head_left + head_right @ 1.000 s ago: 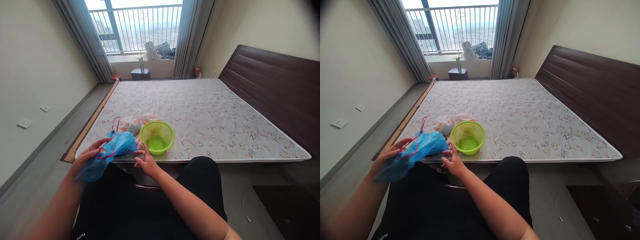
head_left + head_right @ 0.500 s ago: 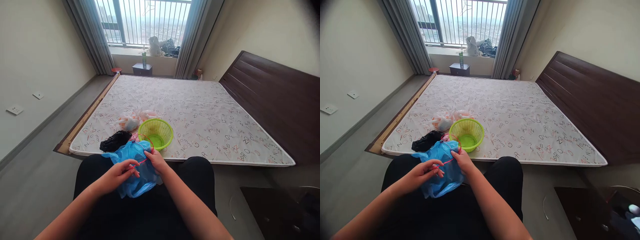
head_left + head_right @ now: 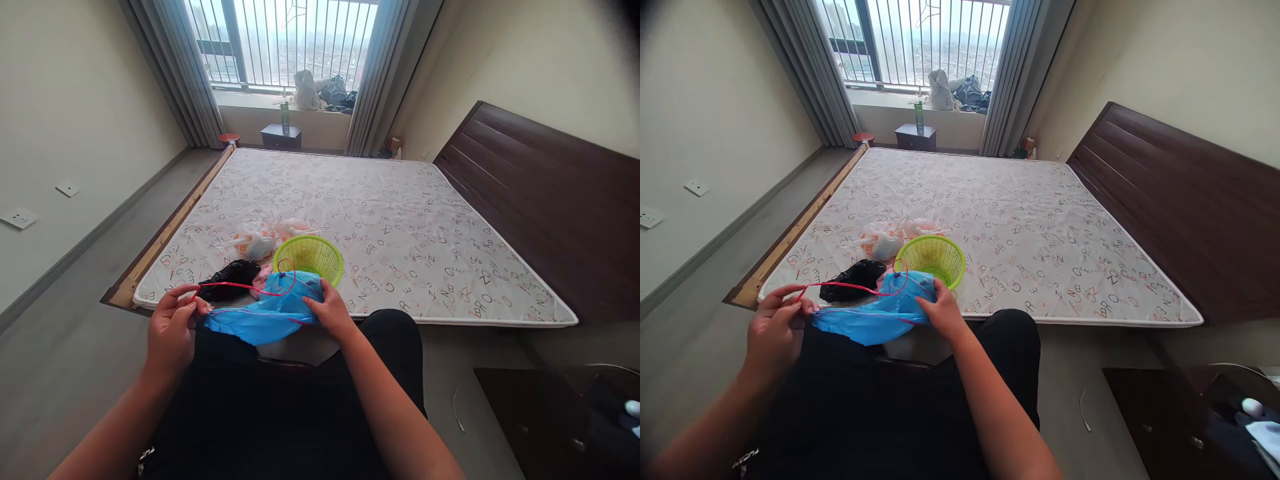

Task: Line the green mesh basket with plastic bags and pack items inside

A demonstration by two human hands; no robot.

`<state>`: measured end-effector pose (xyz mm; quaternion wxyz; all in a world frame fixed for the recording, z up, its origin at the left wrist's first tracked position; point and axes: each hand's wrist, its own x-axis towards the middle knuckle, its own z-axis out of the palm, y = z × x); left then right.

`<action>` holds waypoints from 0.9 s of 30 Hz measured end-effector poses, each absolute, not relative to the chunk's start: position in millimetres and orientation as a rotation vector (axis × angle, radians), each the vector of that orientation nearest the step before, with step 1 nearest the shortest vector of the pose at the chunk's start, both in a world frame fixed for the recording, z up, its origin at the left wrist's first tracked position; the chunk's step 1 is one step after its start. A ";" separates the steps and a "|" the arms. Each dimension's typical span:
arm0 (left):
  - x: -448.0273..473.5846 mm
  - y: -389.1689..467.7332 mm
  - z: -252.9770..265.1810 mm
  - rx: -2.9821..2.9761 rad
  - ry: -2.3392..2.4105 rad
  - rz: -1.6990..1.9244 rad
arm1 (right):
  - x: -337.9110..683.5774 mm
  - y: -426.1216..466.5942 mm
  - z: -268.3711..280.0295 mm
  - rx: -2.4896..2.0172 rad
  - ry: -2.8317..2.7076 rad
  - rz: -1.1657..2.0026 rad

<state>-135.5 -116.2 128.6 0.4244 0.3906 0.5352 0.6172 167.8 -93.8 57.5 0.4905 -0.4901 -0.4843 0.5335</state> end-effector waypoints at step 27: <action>-85.4 -52.9 77.3 1.532 1.587 0.914 | 222.4 -113.1 117.7 -1.585 -1.714 0.817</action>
